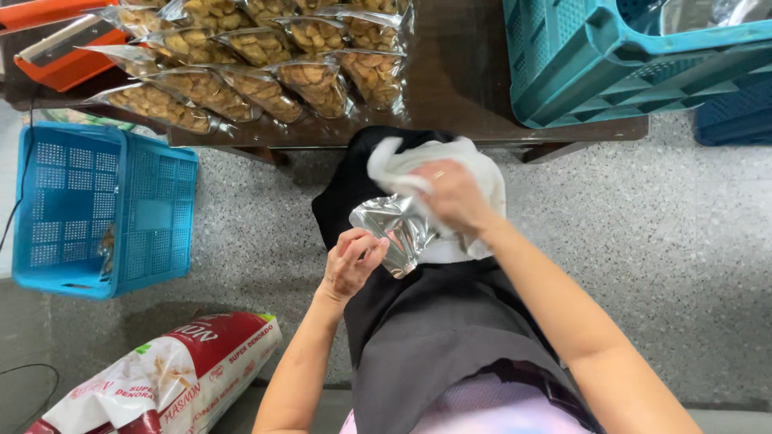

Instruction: The person sits on the floor and wipes the exterior of sealed snack packages with a white cloth. They handle each package individually, wiping all sides before placing it into a blue crate. The process is repeated for multiple packages.

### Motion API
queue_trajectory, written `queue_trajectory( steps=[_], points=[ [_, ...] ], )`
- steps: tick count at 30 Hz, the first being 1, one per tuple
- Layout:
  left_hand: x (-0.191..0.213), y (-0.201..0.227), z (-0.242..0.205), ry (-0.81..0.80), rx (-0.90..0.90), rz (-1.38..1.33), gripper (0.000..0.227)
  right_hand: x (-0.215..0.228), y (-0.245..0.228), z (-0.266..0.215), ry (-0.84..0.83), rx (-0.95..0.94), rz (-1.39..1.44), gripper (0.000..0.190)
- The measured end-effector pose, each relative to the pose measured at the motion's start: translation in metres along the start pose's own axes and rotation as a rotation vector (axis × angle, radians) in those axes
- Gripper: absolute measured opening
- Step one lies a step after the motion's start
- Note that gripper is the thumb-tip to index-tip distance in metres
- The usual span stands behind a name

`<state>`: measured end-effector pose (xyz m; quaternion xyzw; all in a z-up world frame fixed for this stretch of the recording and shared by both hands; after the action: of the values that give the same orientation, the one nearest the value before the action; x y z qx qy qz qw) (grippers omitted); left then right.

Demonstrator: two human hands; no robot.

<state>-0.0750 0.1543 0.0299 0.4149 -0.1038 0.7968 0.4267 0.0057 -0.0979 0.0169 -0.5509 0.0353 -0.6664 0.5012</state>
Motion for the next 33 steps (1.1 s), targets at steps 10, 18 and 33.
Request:
queue_trajectory(
  steps=[10, 18, 33],
  points=[
    [-0.005, -0.004, 0.028, 0.117, 0.078, -0.250, 0.045, 0.094, 0.023, -0.073, 0.551, -0.753, 1.185, 0.043],
    [-0.013, 0.008, 0.057, 0.166, 0.201, -0.260, 0.029, 0.049, -0.093, -0.024, -0.029, -0.249, 0.111, 0.048],
    [-0.010, 0.009, 0.060, 0.093, 0.180, -0.309, 0.030, 0.050, -0.093, -0.068, 0.093, -0.105, 0.107, 0.028]
  ],
)
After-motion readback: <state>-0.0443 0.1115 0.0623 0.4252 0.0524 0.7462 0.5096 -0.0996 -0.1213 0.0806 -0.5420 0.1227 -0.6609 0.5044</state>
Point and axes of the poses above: each hand's wrist, its own z-axis towards the middle knuckle, its own x-axis out of the back of the hand, y = z × x, the point moved 1 cm from there along z, towards the middle knuckle, and after that the axes turned 6 degrees about z, right-handed, at the moved point
